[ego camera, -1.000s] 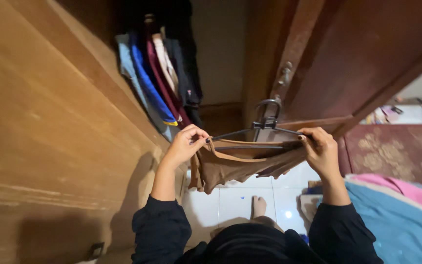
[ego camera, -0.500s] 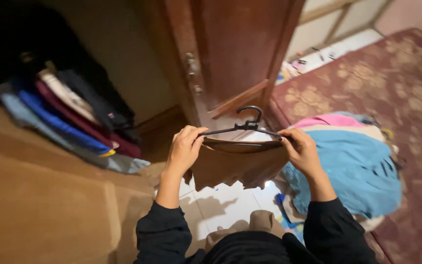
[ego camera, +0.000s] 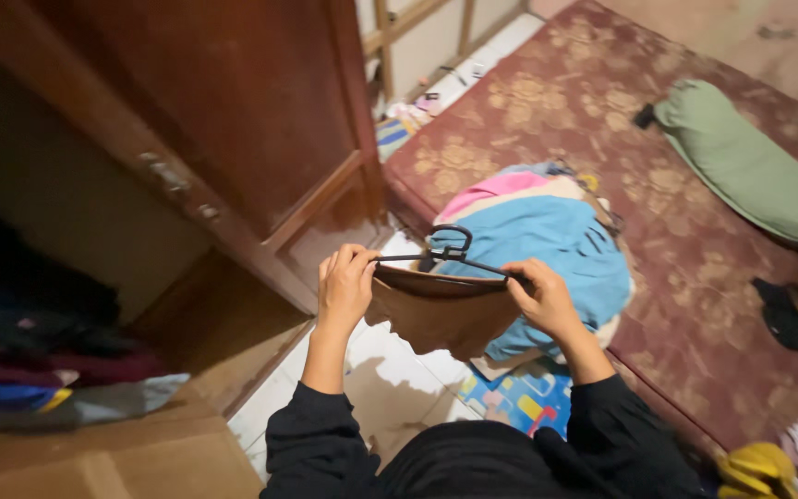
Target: The person removes several garments on hangers from a wooden wardrobe and places them on a nearby bed. The person handles shirts and shorts one at a time, taking them off the wardrobe rod and stacking them on the bed.
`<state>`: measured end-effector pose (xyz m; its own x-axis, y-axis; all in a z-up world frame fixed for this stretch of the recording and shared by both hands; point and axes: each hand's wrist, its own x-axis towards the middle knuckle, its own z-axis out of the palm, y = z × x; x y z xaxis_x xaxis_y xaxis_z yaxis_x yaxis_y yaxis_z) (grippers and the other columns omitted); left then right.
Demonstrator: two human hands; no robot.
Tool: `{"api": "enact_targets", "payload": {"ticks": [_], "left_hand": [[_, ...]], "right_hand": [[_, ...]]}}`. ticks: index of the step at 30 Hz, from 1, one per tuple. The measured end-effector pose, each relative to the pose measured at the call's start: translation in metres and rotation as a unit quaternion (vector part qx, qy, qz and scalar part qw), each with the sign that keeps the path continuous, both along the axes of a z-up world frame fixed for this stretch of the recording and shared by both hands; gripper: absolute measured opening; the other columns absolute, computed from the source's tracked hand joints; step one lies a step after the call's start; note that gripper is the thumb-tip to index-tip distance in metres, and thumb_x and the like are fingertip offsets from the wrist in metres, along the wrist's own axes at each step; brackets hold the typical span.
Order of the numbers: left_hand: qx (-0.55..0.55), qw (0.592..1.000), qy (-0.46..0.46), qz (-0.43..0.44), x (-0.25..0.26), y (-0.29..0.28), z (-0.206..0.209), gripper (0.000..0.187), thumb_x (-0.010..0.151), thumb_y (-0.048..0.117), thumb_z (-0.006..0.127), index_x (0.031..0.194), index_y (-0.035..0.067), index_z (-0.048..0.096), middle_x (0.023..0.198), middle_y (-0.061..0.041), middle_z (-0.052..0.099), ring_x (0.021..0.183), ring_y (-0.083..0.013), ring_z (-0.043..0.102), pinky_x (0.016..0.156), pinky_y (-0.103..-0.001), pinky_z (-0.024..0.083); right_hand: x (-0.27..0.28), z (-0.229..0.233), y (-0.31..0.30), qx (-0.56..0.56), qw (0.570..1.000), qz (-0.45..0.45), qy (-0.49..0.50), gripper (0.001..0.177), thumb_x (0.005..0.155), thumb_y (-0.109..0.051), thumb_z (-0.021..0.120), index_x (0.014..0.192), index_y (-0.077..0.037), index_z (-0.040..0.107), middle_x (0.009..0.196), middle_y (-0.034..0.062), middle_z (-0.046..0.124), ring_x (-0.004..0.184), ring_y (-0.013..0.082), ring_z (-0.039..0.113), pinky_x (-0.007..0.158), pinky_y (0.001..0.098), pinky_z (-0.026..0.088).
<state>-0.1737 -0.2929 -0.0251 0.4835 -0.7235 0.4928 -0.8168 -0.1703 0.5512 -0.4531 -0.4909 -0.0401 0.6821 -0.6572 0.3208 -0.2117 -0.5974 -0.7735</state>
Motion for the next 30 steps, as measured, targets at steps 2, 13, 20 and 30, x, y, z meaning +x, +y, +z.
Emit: {"api": "enact_targets", "payload": {"ticks": [2, 13, 20, 30], "left_hand": [[0.009, 1.000, 0.004, -0.012, -0.017, -0.022, -0.006, 0.015, 0.091, 0.011, 0.067, 0.105, 0.013, 0.073, 0.105, -0.004, 0.064, 0.103, -0.0272, 0.060, 0.098, -0.044, 0.041], [0.038, 0.997, 0.042, -0.059, -0.091, -0.108, -0.049, 0.014, 0.090, 0.011, 0.069, 0.103, 0.014, 0.074, 0.103, -0.004, 0.065, 0.104, -0.0283, 0.062, 0.096, -0.044, 0.044], [0.046, 0.995, 0.047, -0.071, -0.105, -0.141, -0.071, 0.016, 0.089, 0.011, 0.069, 0.104, 0.015, 0.074, 0.104, -0.004, 0.064, 0.104, -0.0284, 0.062, 0.094, -0.044, 0.045], [0.111, 0.989, 0.070, -0.075, -0.072, -0.148, -0.082, 0.016, 0.090, 0.011, 0.067, 0.104, 0.014, 0.073, 0.106, -0.005, 0.064, 0.107, -0.0300, 0.061, 0.091, -0.045, 0.045]], "right_hand": [[-0.022, -0.007, -0.013, -0.020, 1.000, -0.006, -0.002, 0.022, 0.090, -0.007, 0.067, 0.111, -0.005, 0.071, 0.092, 0.0075, 0.065, 0.081, 0.0175, 0.063, 0.072, 0.0287, 0.051], [-0.124, -0.047, -0.066, -0.007, 0.999, -0.025, 0.026, 0.020, 0.090, -0.007, 0.066, 0.110, -0.004, 0.069, 0.090, 0.0102, 0.065, 0.082, 0.0238, 0.065, 0.074, 0.0324, 0.052], [-0.142, -0.063, -0.077, -0.009, 0.998, -0.046, 0.031, 0.020, 0.091, -0.008, 0.066, 0.110, -0.004, 0.068, 0.090, 0.0120, 0.065, 0.085, 0.0263, 0.066, 0.076, 0.0342, 0.052], [-0.112, -0.083, -0.058, 0.044, 0.997, -0.062, 0.011, 0.019, 0.091, -0.006, 0.064, 0.109, -0.004, 0.067, 0.090, 0.0124, 0.065, 0.085, 0.0277, 0.067, 0.076, 0.0349, 0.053]]}}
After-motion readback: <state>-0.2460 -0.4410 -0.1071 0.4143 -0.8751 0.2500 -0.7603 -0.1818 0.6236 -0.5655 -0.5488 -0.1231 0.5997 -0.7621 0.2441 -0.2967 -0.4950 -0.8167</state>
